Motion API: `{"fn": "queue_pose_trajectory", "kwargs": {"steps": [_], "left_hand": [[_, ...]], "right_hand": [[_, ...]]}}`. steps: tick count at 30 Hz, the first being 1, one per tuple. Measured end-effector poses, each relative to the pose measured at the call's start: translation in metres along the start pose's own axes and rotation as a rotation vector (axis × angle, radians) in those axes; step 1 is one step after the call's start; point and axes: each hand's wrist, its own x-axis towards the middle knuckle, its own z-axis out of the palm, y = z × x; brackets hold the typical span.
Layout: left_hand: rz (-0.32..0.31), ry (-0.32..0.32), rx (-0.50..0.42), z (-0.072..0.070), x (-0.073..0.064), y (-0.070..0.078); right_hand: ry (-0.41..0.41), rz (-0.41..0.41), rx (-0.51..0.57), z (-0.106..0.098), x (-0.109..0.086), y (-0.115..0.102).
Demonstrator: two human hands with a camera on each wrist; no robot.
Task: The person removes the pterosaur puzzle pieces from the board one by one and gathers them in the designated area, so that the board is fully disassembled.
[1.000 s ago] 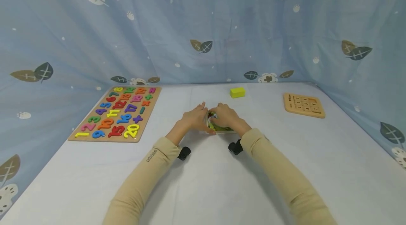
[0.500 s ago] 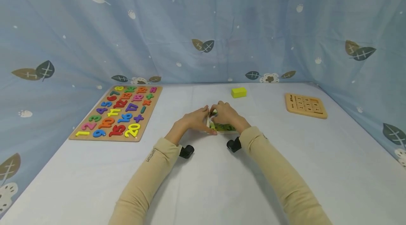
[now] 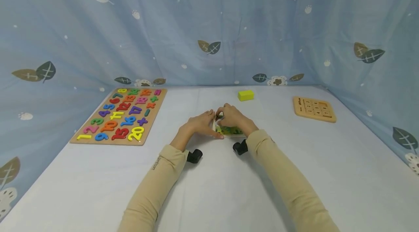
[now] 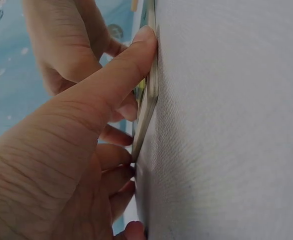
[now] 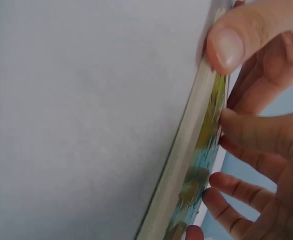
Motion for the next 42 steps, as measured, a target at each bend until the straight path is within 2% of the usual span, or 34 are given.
{"fn": "queue_pose_trajectory", "kwargs": {"steps": [6,13,21,29,33,38,42], "left_hand": [[0.02,-0.001,-0.035,0.0003,0.002,0.0029],[0.001,0.013,-0.034,-0.001,0.0023,0.0031],[0.009,0.002,-0.047,-0.0004,0.0027,0.0049],[0.004,0.017,-0.032,-0.0031,0.0024,0.0069],[-0.003,0.014,-0.027,-0.0041,0.0014,0.0038],[-0.004,0.013,-0.034,-0.0033,-0.0002,0.0002],[-0.005,0.014,-0.046,-0.0014,-0.0008,0.0001]], "right_hand": [[-0.035,0.024,0.014,-0.0008,0.0007,0.0035],[-0.053,0.027,0.02,-0.0037,0.0002,0.0007],[-0.155,0.066,0.099,-0.0079,0.0,-0.0006],[-0.058,0.029,0.136,-0.0076,0.0,0.0018],[-0.007,0.022,0.093,-0.0075,0.0011,0.0015],[0.042,0.051,0.087,-0.0042,0.0019,0.0011],[0.066,0.018,0.059,-0.0012,0.0011,-0.0014]]}}
